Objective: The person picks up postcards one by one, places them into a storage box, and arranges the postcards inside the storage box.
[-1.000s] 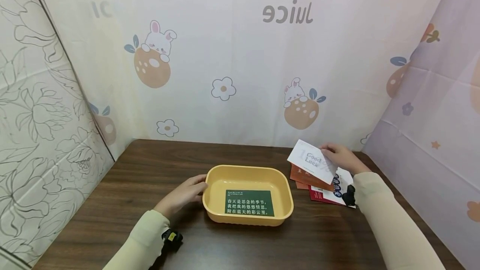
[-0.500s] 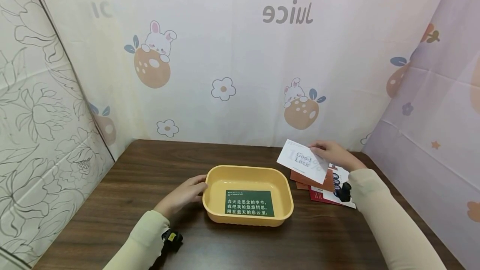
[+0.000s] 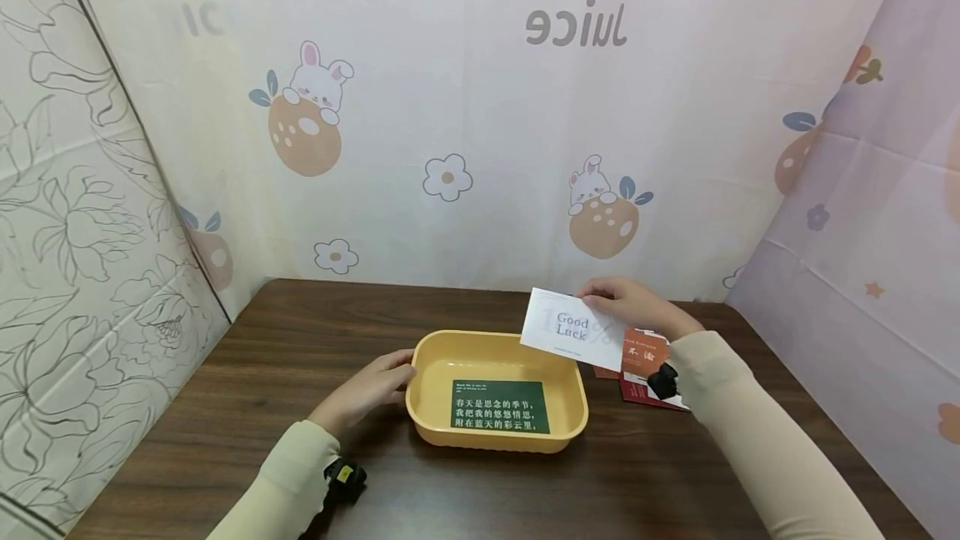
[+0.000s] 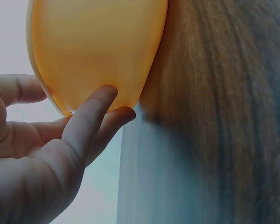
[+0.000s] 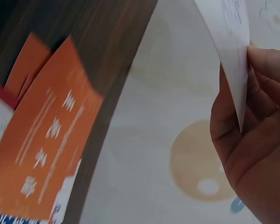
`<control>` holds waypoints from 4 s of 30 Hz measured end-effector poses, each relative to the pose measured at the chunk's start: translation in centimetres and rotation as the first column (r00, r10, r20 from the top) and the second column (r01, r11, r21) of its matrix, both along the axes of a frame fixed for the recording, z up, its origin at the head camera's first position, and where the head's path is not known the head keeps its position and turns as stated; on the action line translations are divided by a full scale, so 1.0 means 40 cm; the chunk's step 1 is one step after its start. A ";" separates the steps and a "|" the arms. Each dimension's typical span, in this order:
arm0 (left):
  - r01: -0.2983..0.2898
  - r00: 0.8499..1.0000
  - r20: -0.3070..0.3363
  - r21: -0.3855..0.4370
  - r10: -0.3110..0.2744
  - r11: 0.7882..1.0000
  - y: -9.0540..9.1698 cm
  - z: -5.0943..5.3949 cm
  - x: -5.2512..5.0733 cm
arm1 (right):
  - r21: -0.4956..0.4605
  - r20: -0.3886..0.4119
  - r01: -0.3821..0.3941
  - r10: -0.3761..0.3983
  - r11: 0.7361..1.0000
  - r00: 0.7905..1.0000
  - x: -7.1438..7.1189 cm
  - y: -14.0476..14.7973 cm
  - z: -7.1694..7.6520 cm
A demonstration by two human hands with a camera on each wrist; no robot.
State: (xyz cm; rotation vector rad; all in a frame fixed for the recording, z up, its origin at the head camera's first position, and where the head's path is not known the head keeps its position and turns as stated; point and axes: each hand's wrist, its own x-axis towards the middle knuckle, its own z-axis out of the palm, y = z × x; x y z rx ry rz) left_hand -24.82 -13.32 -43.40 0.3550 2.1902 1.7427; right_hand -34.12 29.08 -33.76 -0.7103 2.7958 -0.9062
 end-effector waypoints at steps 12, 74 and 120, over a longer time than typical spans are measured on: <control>-0.013 1.000 0.008 0.001 0.013 1.000 0.001 -0.002 0.000 | 0.038 0.019 -0.147 0.147 0.988 0.989 0.030 -0.130 0.016; 0.001 1.000 -0.003 0.020 -0.001 1.000 0.001 -0.004 -0.002 | 0.460 0.271 -0.239 0.122 0.855 0.955 0.077 -0.354 -0.080; 0.011 1.000 0.005 0.019 -0.011 1.000 -0.003 -0.002 -0.001 | 0.360 0.236 -0.214 0.134 0.908 0.962 0.058 -0.233 0.019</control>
